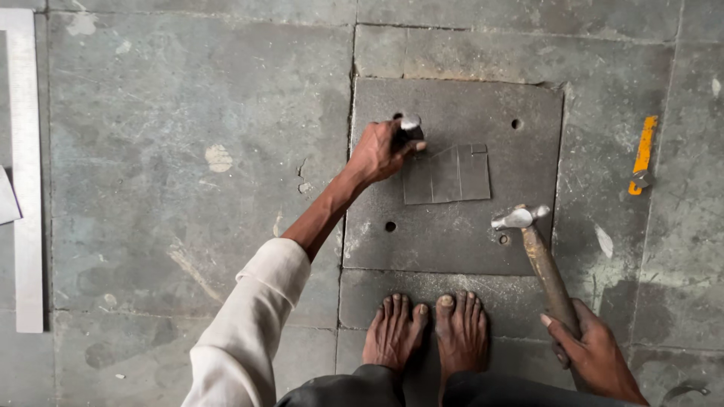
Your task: The person uses a hammer and a metal punch to shape a small metal sheet on a metal anvil. They repeatedly strike the punch to create indentations and adjust the sheet's position between strikes.
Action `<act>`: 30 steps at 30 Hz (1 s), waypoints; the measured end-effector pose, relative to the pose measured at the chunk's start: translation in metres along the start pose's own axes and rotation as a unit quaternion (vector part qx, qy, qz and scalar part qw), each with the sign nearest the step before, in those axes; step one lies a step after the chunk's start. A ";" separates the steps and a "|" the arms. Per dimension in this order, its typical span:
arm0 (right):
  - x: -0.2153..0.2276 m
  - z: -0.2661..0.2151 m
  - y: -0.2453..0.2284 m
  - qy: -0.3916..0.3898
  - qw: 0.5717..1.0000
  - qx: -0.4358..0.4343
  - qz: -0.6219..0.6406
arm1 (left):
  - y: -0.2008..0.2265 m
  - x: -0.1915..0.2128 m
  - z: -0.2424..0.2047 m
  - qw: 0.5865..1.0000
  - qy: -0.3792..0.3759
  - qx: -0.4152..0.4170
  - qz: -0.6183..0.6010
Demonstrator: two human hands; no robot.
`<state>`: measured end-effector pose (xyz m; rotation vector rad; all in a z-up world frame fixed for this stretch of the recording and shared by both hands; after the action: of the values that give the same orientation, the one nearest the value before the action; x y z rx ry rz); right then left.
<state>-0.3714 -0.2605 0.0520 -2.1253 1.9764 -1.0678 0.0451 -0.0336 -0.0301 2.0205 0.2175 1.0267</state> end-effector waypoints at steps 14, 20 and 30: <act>-0.007 0.021 -0.009 -0.012 0.998 0.015 -0.056 | -0.003 -0.008 -0.003 0.997 0.049 -0.062 -0.002; 0.017 0.031 -0.016 -0.005 0.994 0.088 -0.061 | 0.010 -0.012 -0.006 0.994 0.043 -0.095 0.043; 0.042 0.051 -0.053 0.004 0.976 0.116 -0.185 | 0.018 -0.018 -0.020 0.983 0.012 -0.115 0.145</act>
<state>-0.3024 -0.3091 0.0567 -2.4069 1.4013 -1.2836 0.0153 -0.0419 -0.0208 1.8626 -0.1827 1.1966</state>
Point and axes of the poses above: each hand's wrist, its own z-axis towards the middle knuckle, its own x-axis out of the back of the hand, y = z × x, the point moved 4 cm from there along z, towards the middle knuckle, and after that the axes turned 5 degrees about x, right-handed, at the moved point
